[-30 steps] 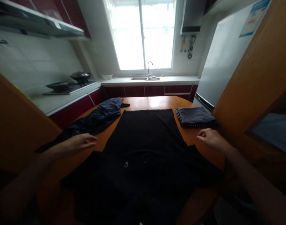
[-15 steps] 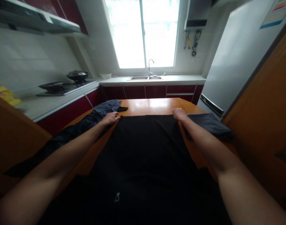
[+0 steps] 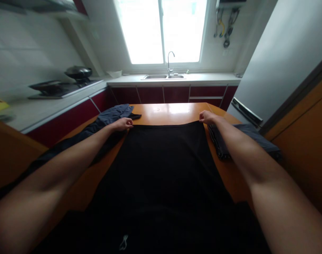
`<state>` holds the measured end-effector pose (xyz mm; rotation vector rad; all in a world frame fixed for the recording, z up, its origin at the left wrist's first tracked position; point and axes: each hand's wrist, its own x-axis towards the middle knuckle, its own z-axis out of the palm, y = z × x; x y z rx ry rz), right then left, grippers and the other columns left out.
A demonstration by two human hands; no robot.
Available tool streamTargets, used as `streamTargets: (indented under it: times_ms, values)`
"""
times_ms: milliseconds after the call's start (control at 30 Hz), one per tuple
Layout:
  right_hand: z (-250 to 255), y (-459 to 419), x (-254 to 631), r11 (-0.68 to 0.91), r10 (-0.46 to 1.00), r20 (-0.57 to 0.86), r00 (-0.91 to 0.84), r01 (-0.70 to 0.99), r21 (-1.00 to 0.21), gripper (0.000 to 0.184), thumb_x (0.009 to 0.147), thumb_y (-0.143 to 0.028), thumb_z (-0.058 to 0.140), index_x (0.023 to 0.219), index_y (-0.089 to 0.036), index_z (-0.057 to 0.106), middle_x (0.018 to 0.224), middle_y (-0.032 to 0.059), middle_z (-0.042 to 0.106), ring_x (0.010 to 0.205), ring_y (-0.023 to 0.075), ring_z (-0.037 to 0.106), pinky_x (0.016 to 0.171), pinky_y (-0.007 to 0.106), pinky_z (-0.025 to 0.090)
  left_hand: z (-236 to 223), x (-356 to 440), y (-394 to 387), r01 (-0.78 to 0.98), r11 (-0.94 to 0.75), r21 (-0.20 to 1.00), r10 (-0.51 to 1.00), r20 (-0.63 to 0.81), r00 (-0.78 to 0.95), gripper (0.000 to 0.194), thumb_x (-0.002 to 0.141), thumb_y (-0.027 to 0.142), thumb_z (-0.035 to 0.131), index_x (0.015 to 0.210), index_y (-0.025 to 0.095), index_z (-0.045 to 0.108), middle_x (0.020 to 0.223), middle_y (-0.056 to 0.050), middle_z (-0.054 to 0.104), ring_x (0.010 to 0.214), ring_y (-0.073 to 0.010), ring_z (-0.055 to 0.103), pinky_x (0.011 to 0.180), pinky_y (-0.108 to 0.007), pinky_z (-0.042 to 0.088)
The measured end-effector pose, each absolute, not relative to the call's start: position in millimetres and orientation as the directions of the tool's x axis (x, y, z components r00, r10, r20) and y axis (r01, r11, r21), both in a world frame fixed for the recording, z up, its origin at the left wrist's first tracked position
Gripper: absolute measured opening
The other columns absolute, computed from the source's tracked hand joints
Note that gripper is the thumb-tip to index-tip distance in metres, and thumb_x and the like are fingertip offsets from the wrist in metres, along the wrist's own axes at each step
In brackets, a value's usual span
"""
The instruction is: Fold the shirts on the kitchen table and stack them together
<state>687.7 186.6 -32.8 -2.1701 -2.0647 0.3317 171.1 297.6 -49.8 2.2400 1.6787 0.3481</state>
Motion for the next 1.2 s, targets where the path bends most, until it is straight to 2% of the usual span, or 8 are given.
streamTargets:
  times_ms: [133, 300, 400, 533, 700, 800, 967, 1200]
  values:
    - [-20, 193, 694, -0.016, 0.98, 0.167, 0.105, 0.888, -0.46, 0.006, 0.09, -0.019, 0.068, 0.091, -0.013, 0.066, 0.098, 0.0105, 0.072, 0.087, 0.0183, 0.066, 0.079, 0.029, 0.051, -45, 166, 306, 0.883, -0.263, 0.388, 0.961, 0.183, 0.206, 0.018, 0.076, 0.033, 0.071, 0.084, 0.019, 0.064, 0.091, -0.006, 0.07, 0.087, -0.0209, 0.064, 0.08, -0.028, 0.048]
    - [-23, 192, 682, -0.033, 0.968, 0.142, 0.206, 0.67, -0.742, 0.008, 0.09, -0.019, 0.067, 0.09, -0.016, 0.06, 0.081, 0.007, 0.07, 0.067, 0.0158, 0.064, 0.067, 0.031, 0.054, -45, 168, 305, 0.875, -0.247, 0.417, 0.957, 0.247, 0.152, 0.014, 0.08, 0.027, 0.067, 0.088, 0.017, 0.062, 0.089, -0.006, 0.07, 0.084, -0.0195, 0.064, 0.079, -0.027, 0.048]
    - [-26, 192, 672, -0.006, 0.923, 0.289, 0.256, 0.758, -0.652, 0.007, 0.095, -0.018, 0.057, 0.102, -0.015, 0.059, 0.087, 0.0089, 0.071, 0.069, 0.0162, 0.063, 0.068, 0.029, 0.052, -44, 172, 301, 0.844, -0.266, 0.466, 0.931, 0.35, 0.1, 0.013, 0.081, 0.025, 0.067, 0.09, 0.017, 0.062, 0.092, -0.005, 0.071, 0.082, -0.0175, 0.064, 0.079, -0.025, 0.047]
    - [-31, 203, 662, -0.026, 0.86, 0.448, 0.246, 0.896, -0.444, 0.02, 0.1, -0.016, 0.045, 0.113, -0.01, 0.058, 0.105, 0.0163, 0.069, 0.093, 0.0188, 0.063, 0.088, 0.032, 0.045, -46, 177, 300, 0.856, -0.255, 0.45, 0.895, 0.444, 0.034, 0.008, 0.085, 0.021, 0.063, 0.092, 0.017, 0.063, 0.092, -0.005, 0.071, 0.082, -0.0175, 0.063, 0.081, -0.026, 0.047]
    - [-52, 218, 626, -0.078, 0.907, 0.352, 0.231, 0.914, -0.397, 0.026, 0.097, -0.017, 0.05, 0.118, -0.004, 0.06, 0.125, 0.0263, 0.061, 0.114, 0.0275, 0.057, 0.099, 0.038, 0.041, -57, 207, 290, 0.94, -0.174, 0.293, 0.939, 0.336, 0.069, 0.024, 0.085, 0.014, 0.059, 0.108, 0.012, 0.065, 0.116, -0.017, 0.066, 0.11, -0.0291, 0.061, 0.095, -0.036, 0.046]
    - [-72, 197, 580, -0.01, 0.932, 0.336, 0.134, 0.938, -0.346, 0.034, 0.099, -0.025, 0.047, 0.128, -0.01, 0.059, 0.142, 0.0226, 0.053, 0.13, 0.0332, 0.047, 0.106, 0.044, 0.038, -71, 249, 251, 0.89, -0.418, 0.185, 0.87, 0.364, 0.333, 0.041, 0.092, 0.021, 0.054, 0.133, 0.012, 0.056, 0.14, -0.02, 0.054, 0.132, -0.0314, 0.049, 0.109, -0.041, 0.039]
    - [-105, 118, 509, 0.256, 0.95, 0.245, -0.195, 0.934, -0.249, 0.055, 0.102, -0.038, 0.039, 0.151, -0.014, 0.041, 0.163, 0.0178, 0.03, 0.15, 0.0351, 0.024, 0.118, 0.058, 0.023, -99, 310, 161, 0.654, -0.732, 0.191, 0.679, 0.125, 0.724, 0.057, 0.104, 0.046, 0.036, 0.155, 0.021, 0.036, 0.163, -0.011, 0.032, 0.151, -0.0296, 0.027, 0.122, -0.052, 0.021]
    - [-114, 74, 533, 0.167, 0.983, 0.113, -0.144, 0.961, -0.222, 0.063, 0.104, -0.044, 0.03, 0.156, -0.008, 0.035, 0.166, 0.0175, 0.022, 0.155, 0.0291, 0.014, 0.123, 0.052, 0.015, -104, 292, 151, 0.758, -0.639, 0.132, 0.767, 0.039, 0.64, 0.064, 0.102, 0.063, 0.022, 0.159, 0.035, 0.029, 0.168, 0.001, 0.019, 0.155, -0.0301, 0.012, 0.122, -0.06, 0.012]
